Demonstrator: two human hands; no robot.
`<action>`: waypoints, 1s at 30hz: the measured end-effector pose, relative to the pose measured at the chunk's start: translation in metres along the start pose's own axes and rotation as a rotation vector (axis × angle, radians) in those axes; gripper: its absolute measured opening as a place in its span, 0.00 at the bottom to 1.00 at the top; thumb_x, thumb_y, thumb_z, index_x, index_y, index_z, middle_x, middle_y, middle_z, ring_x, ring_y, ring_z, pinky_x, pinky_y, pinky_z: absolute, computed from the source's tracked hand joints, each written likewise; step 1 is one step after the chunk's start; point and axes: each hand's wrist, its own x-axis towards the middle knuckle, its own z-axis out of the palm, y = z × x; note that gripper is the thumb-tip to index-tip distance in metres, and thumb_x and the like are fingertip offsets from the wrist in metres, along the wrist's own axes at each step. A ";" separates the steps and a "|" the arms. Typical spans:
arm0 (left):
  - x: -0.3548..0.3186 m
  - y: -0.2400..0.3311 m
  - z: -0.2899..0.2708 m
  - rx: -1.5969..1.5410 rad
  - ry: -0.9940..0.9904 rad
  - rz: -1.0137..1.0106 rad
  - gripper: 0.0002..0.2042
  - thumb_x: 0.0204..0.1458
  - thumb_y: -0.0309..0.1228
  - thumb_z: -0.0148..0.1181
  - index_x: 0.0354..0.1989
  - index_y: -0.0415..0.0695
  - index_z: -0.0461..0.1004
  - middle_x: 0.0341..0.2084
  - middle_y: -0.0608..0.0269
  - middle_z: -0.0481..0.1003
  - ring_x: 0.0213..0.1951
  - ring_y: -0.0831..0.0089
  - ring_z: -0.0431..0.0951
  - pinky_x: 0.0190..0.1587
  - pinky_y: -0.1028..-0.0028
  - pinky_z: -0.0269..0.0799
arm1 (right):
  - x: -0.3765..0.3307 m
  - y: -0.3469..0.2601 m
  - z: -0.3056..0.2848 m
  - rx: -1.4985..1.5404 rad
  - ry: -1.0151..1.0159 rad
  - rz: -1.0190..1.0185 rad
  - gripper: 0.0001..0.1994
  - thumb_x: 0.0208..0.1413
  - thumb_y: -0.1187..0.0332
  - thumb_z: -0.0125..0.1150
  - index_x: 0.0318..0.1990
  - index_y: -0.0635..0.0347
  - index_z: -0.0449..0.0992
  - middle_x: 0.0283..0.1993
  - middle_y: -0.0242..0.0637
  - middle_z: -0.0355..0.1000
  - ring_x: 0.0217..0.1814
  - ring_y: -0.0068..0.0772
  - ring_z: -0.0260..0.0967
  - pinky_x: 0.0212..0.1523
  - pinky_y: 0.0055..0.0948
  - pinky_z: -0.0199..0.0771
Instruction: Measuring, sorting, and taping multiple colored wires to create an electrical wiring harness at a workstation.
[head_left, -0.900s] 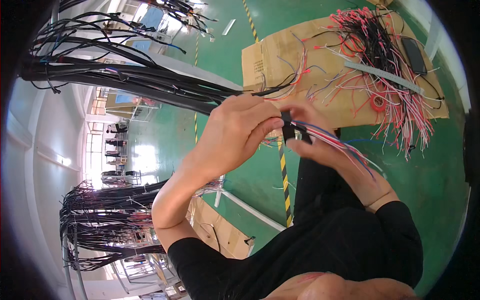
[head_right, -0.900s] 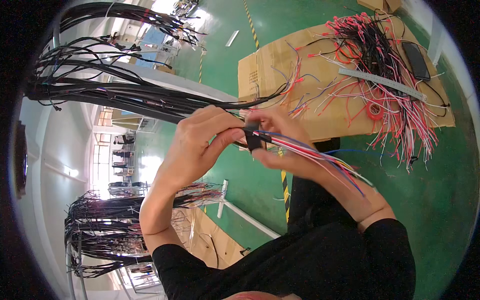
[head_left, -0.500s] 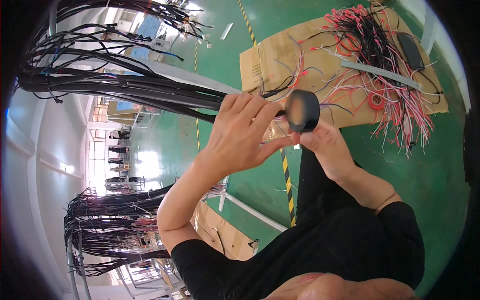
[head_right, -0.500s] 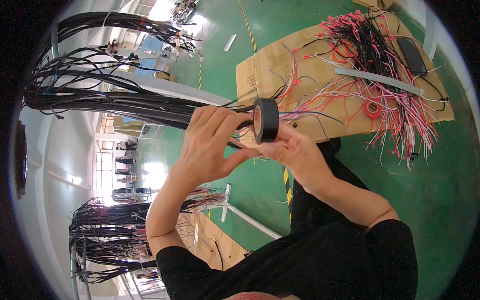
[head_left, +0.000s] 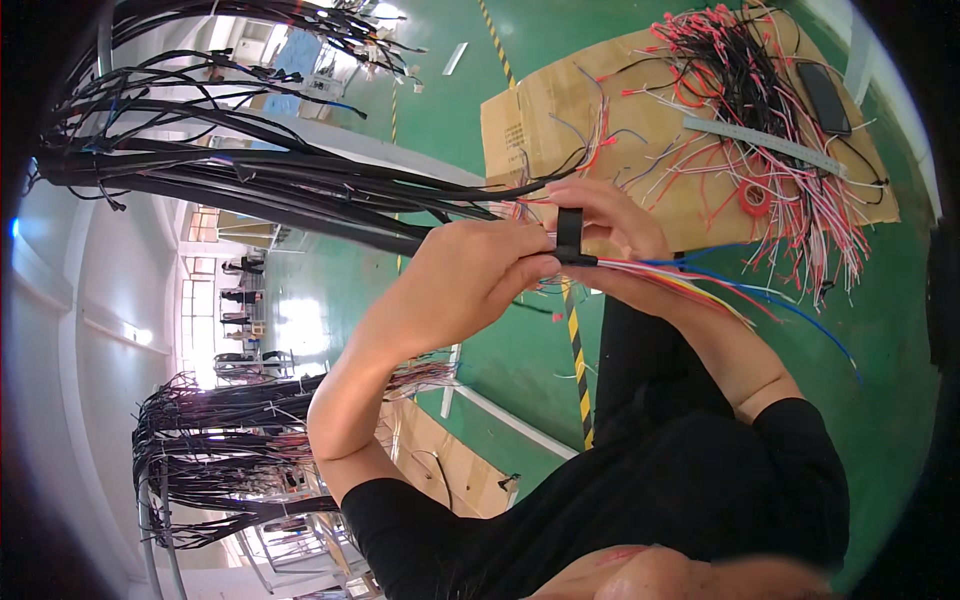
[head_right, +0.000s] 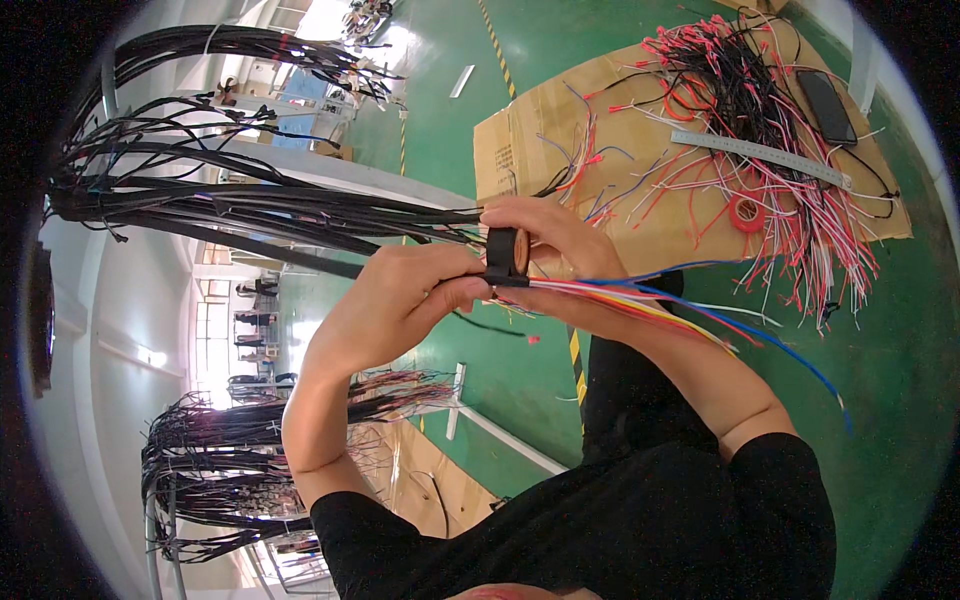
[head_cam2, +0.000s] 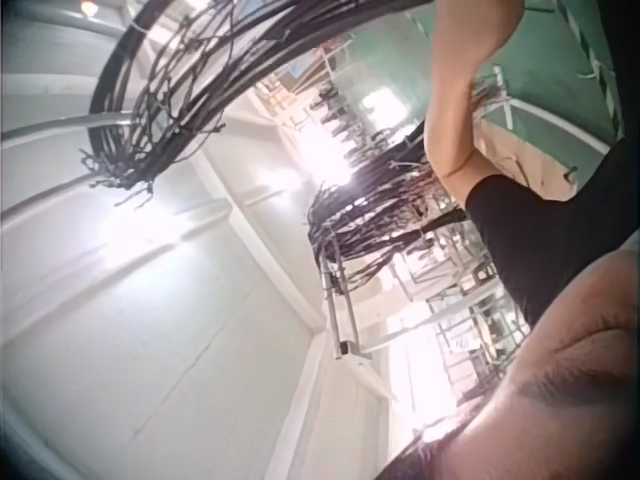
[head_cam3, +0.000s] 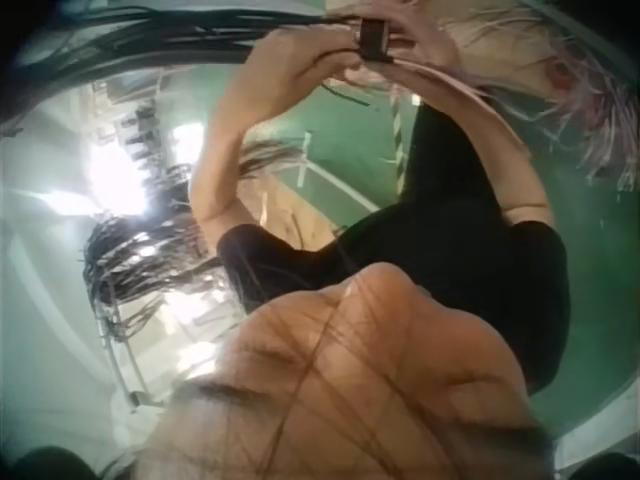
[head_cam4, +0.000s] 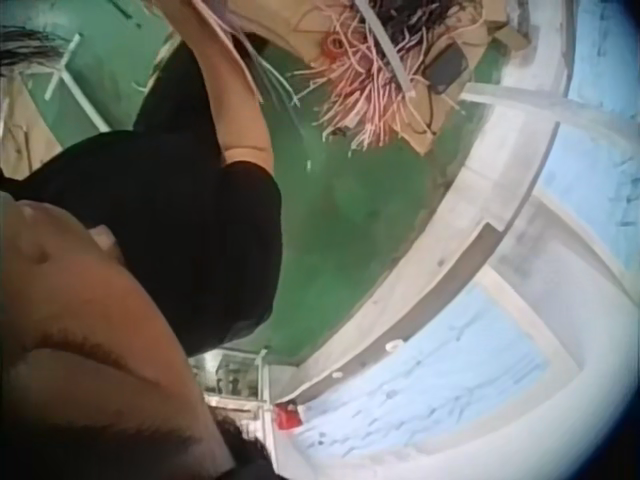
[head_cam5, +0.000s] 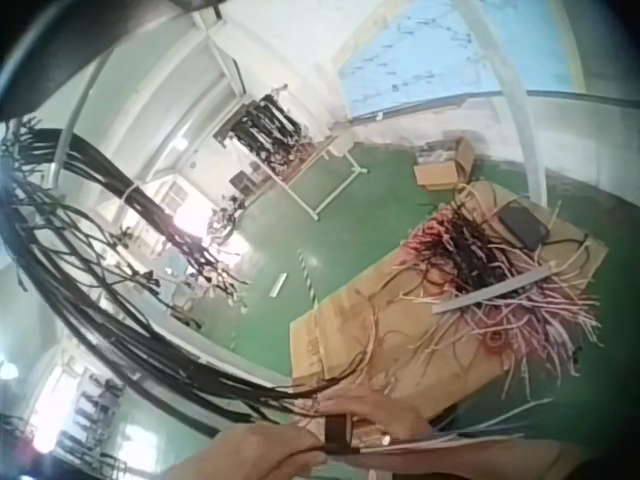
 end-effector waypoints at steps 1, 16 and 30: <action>0.000 0.000 0.003 0.043 0.108 0.113 0.06 0.53 0.29 0.59 0.34 0.39 0.76 0.23 0.55 0.75 0.26 0.59 0.75 0.32 0.66 0.69 | -0.001 -0.003 -0.001 0.001 -0.002 0.003 0.31 0.48 0.75 0.68 0.61 0.58 0.64 0.59 0.40 0.64 0.55 0.29 0.68 0.50 0.29 0.74; 0.015 0.001 0.015 0.449 0.330 0.368 0.22 0.40 0.36 0.68 0.45 0.42 0.72 0.32 0.60 0.73 0.34 0.61 0.72 0.41 0.64 0.66 | -0.028 -0.046 -0.010 0.406 -0.029 0.402 0.32 0.64 0.45 0.45 0.61 0.69 0.61 0.58 0.41 0.66 0.57 0.27 0.63 0.60 0.29 0.60; 0.014 0.007 0.012 0.042 0.180 -0.244 0.26 0.62 0.53 0.41 0.26 0.43 0.74 0.16 0.53 0.72 0.24 0.50 0.74 0.27 0.59 0.66 | -0.027 -0.006 0.004 0.581 0.253 0.414 0.17 0.61 0.66 0.57 0.54 0.66 0.69 0.41 0.42 0.75 0.40 0.31 0.75 0.43 0.30 0.75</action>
